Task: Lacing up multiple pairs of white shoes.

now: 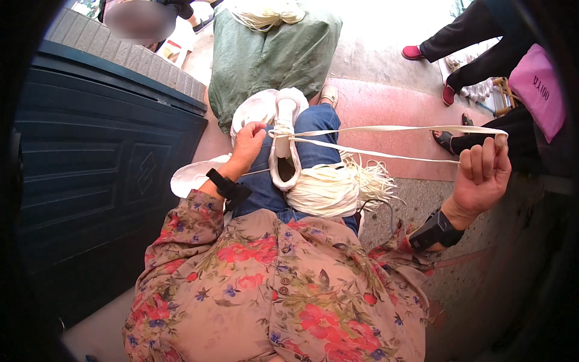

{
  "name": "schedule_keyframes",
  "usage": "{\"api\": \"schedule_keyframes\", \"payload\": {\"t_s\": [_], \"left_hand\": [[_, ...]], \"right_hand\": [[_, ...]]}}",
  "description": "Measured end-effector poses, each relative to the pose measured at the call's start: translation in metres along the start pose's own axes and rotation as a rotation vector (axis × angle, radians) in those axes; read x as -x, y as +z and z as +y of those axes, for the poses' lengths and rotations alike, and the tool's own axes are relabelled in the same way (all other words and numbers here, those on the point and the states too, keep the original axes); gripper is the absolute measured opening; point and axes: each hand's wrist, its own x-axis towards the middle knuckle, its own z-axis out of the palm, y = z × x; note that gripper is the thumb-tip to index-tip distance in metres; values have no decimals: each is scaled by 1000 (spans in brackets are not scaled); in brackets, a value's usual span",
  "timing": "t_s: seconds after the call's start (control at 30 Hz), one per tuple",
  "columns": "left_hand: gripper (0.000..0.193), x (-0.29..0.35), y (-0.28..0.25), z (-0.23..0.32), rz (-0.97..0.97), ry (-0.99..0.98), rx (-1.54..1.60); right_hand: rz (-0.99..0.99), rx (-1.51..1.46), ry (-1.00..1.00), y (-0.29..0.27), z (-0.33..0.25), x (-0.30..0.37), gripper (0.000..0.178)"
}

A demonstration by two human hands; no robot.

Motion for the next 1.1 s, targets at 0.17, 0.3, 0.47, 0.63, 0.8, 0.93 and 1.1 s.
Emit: {"api": "schedule_keyframes", "payload": {"t_s": [0.17,0.3,0.47,0.63,0.8,0.93,1.1], "left_hand": [[17,-4,-7,17,-192,104,-126],[19,-13,-2,33,-473,264,-338],[23,-23,-1,47,-673,312,-407],[25,-41,-19,59,-923,-233,-45],[22,-47,-19,53,-962,-248,-176],[20,-50,-13,50,-1065,-94,-331],[22,-44,-50,69,-901,302,-194]], "right_hand": [[117,157,-64,-2,-2,7,17],[109,174,-113,-2,-7,5,17],[108,246,-138,-1,-9,1,16],[56,276,-141,2,-4,0,14],[54,298,-140,0,-4,-1,12],[48,288,-139,-8,-6,-1,13],[397,154,-95,-11,22,-11,26]]}}
